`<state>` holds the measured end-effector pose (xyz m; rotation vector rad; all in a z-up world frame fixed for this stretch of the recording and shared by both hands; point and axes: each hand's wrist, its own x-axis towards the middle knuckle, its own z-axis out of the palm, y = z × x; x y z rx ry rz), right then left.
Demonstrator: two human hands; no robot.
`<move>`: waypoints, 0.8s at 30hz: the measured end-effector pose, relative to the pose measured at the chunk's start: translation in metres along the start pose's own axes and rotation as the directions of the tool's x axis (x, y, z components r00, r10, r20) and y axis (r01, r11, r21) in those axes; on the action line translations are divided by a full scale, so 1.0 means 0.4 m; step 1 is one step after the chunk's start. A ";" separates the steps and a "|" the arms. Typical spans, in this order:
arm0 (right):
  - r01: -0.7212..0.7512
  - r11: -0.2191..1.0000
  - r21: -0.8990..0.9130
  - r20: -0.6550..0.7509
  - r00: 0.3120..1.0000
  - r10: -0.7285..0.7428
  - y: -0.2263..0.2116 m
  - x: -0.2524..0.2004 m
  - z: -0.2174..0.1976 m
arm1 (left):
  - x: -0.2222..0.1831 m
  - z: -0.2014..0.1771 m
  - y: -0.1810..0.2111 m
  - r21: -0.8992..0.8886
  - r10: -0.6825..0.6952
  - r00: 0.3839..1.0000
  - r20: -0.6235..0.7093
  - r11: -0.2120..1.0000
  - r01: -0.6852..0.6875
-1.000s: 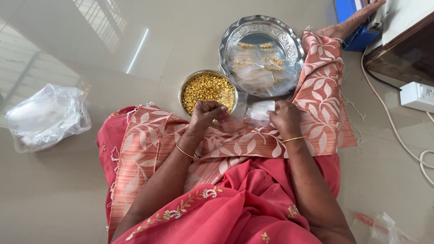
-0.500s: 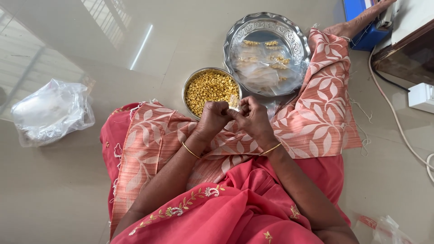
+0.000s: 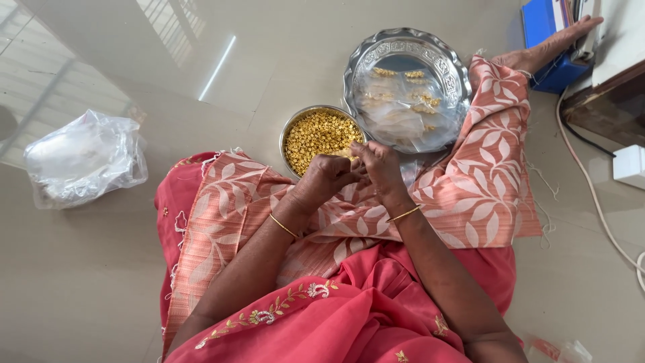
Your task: The person sits on the floor and fills small clear plastic pouches with gold-colored beads taken by hand from a metal bowl, then places each filled pouch on a metal tray beside the bowl.
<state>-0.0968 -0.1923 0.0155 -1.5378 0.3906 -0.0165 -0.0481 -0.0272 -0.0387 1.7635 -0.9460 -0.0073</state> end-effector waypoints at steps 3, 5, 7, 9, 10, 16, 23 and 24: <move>0.179 0.960 -0.213 0.055 0.984 -0.171 0.005 0.044 0.011 | 0.027 -0.056 0.066 0.070 0.276 0.961 -0.027 0.959 -0.273; 0.083 0.996 -0.018 0.110 0.991 -0.081 -0.037 0.034 0.033 | 0.035 -0.081 0.078 0.005 0.180 0.982 -0.050 0.984 -0.180; -0.030 0.985 0.172 0.180 0.984 -0.001 -0.069 0.034 0.051 | 0.043 -0.096 0.053 -0.061 0.083 0.994 -0.064 0.994 -0.087; 0.011 0.973 0.230 0.356 0.930 -0.095 -0.083 0.038 0.065 | 0.041 -0.098 -0.007 -0.244 -0.129 0.989 -0.066 0.964 0.109; 0.010 0.973 0.232 0.360 0.928 -0.096 -0.079 0.049 0.071 | 0.047 -0.115 0.007 -0.240 -0.131 0.989 -0.068 0.964 0.111; -0.018 0.949 0.316 0.379 0.919 -0.108 -0.015 0.120 0.062 | 0.064 -0.148 0.023 -0.182 -0.177 0.981 -0.080 0.970 0.160; -0.098 0.898 0.429 0.371 0.926 -0.076 -0.007 0.117 0.050 | 0.079 -0.115 0.007 -0.111 -0.205 0.978 -0.035 0.973 0.200; -0.109 0.906 0.409 0.352 0.935 -0.047 -0.007 0.116 0.051 | 0.080 -0.107 0.003 -0.133 -0.239 0.970 -0.035 0.963 0.232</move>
